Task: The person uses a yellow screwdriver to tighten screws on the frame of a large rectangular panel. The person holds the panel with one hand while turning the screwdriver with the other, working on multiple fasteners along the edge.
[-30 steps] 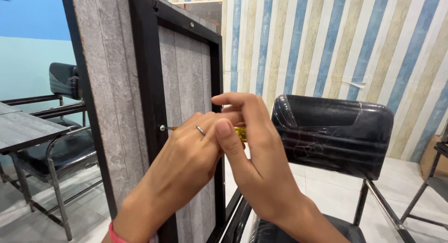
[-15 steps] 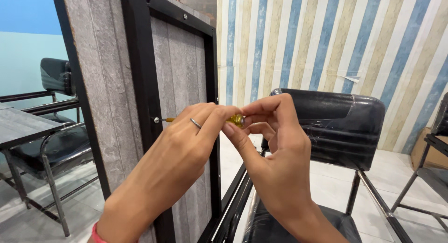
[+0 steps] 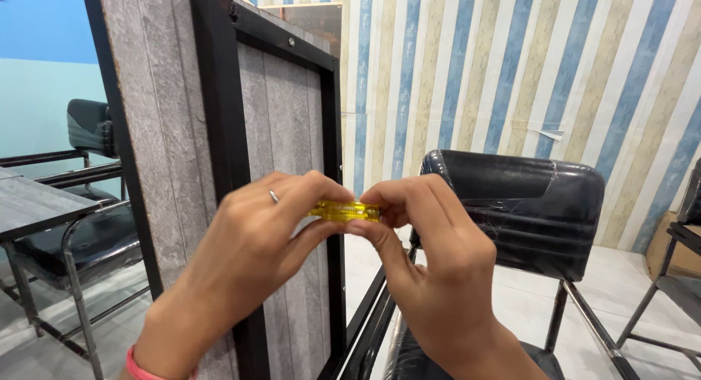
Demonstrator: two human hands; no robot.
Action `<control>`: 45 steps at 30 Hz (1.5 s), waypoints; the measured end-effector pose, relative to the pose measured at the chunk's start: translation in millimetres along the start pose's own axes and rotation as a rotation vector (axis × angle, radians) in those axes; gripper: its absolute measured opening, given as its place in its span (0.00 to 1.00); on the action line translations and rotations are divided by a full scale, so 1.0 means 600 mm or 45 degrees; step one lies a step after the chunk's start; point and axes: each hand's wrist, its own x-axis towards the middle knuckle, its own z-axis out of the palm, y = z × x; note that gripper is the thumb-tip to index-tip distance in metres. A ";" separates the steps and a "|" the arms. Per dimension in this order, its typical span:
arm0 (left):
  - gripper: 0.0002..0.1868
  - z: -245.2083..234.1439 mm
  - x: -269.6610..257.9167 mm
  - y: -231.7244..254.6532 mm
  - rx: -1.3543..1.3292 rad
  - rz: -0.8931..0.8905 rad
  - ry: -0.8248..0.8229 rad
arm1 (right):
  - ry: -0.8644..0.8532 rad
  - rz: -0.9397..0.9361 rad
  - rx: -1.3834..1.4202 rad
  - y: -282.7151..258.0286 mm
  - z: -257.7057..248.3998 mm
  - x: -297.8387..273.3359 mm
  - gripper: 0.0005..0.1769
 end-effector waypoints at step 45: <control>0.14 -0.020 0.003 0.007 -0.214 -0.067 0.034 | -0.200 0.068 0.051 -0.029 -0.024 0.009 0.15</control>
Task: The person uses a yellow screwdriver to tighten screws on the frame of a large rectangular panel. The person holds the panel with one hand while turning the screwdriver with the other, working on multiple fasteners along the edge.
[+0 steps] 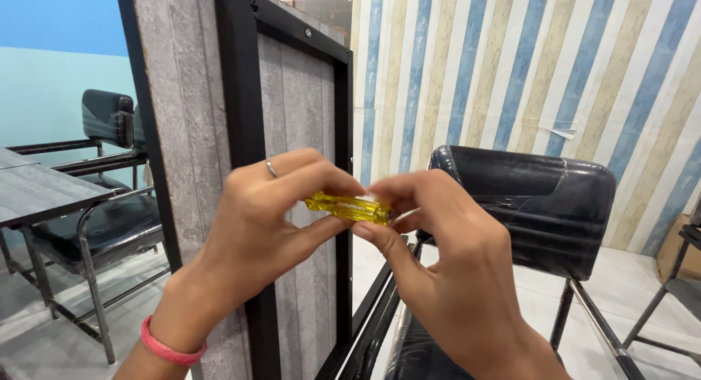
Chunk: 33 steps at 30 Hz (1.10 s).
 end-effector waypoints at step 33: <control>0.12 -0.012 -0.006 -0.006 -0.096 -0.095 -0.247 | -0.157 0.443 0.118 -0.001 0.003 -0.001 0.12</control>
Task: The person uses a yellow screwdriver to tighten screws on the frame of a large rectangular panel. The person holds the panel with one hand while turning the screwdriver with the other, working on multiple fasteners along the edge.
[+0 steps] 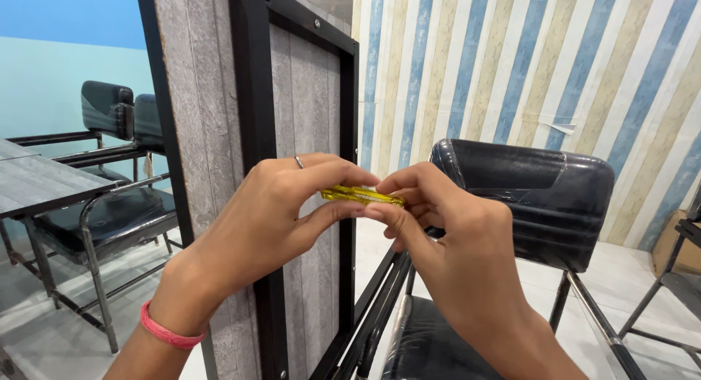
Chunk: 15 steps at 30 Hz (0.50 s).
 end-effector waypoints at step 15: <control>0.11 0.007 -0.007 -0.006 0.114 0.110 0.077 | 0.034 -0.022 0.122 0.022 0.013 -0.006 0.07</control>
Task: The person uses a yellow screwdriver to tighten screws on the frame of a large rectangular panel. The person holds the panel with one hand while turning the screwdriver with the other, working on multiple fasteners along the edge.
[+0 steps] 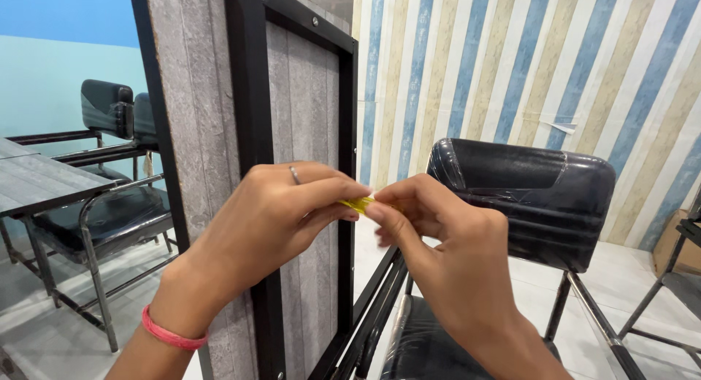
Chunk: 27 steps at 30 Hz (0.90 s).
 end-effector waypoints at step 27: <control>0.15 0.007 -0.018 -0.016 0.286 0.064 0.093 | 0.245 -0.124 0.288 0.046 0.016 -0.007 0.10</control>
